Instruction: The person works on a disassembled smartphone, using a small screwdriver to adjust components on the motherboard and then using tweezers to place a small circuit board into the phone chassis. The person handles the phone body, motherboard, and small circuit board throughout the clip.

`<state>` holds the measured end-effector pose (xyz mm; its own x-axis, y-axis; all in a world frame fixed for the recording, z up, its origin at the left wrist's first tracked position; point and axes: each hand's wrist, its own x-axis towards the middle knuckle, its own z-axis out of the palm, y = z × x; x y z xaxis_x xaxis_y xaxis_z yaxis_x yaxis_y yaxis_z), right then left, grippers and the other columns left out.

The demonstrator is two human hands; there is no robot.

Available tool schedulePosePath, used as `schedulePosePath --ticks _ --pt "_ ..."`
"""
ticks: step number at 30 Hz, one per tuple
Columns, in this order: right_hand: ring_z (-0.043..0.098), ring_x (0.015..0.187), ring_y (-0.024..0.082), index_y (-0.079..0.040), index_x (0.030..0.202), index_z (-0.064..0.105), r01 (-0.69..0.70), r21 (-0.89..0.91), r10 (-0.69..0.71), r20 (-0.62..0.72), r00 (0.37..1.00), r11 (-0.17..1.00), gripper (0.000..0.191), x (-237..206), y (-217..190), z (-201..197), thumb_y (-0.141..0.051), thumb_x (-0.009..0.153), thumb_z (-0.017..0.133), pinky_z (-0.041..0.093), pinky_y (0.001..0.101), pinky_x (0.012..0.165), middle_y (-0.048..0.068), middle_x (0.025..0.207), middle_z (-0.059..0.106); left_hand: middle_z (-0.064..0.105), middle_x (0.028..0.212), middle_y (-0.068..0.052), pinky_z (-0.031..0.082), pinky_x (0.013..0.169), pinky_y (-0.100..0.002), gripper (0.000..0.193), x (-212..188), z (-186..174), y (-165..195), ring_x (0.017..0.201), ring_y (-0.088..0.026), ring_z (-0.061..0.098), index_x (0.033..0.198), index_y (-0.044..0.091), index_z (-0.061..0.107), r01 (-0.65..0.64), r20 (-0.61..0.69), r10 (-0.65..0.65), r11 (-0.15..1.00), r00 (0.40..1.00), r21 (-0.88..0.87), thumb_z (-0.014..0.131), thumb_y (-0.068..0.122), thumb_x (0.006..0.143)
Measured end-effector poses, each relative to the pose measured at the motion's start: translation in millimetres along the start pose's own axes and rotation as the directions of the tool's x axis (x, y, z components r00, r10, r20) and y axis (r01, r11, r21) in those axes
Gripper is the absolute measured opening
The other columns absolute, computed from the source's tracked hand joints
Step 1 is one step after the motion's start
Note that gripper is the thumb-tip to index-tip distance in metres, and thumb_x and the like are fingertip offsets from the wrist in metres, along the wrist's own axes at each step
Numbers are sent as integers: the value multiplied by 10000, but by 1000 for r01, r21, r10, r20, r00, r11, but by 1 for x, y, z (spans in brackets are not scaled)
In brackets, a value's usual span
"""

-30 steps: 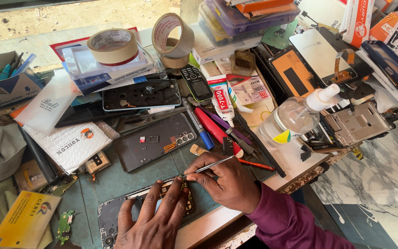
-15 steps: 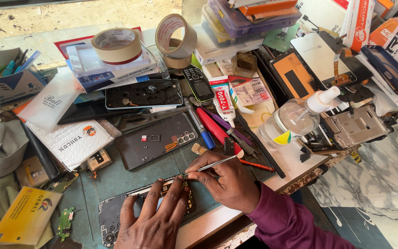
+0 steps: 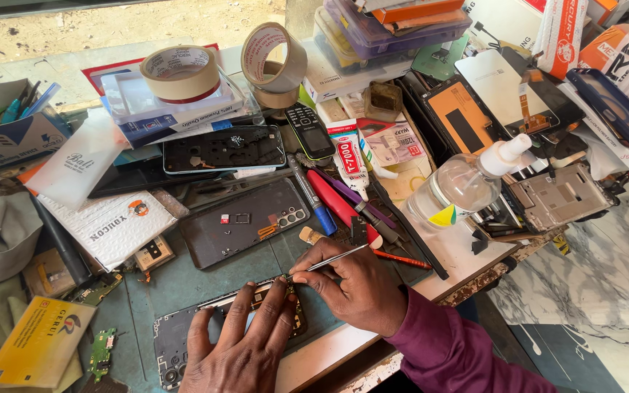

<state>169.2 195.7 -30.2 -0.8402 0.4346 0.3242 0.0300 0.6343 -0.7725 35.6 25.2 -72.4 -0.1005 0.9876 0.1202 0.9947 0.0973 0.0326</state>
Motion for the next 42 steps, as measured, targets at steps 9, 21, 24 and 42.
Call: schedulePosePath --ticks 9,21,24,42 --pt "757 899 251 -30 1031 657 93 -60 -92 24 995 994 113 1 0 -1 -121 985 706 591 354 821 80 977 750 387 1612 7 306 1054 -691 544 -3 12 -1 1432 -249 400 1465 233 494 -20 -191 16 1000 982 -20 417 269 927" --pt "776 881 150 19 1002 673 -128 228 126 24 992 965 82 -2 8 4 -60 1011 651 639 257 768 73 939 732 316 1609 -15 232 1070 -693 630 -5 8 5 1449 -261 316 1486 259 491 45 -61 -48 998 997 -50 433 288 859" --pt "786 888 153 17 991 695 -56 185 57 4 998 981 96 -2 8 4 -67 1013 654 648 261 764 79 982 721 286 1626 -8 215 1077 -690 606 -4 9 5 1468 -254 282 1468 274 455 57 -11 -57 997 998 -58 425 294 863" --pt "766 871 142 -17 1006 641 22 18 -22 0 1000 1000 107 -4 3 1 -98 986 707 603 272 734 68 963 752 280 1628 -32 214 1088 -700 633 -9 21 4 1456 -278 293 1503 229 415 15 -92 -23 996 996 -85 426 306 875"
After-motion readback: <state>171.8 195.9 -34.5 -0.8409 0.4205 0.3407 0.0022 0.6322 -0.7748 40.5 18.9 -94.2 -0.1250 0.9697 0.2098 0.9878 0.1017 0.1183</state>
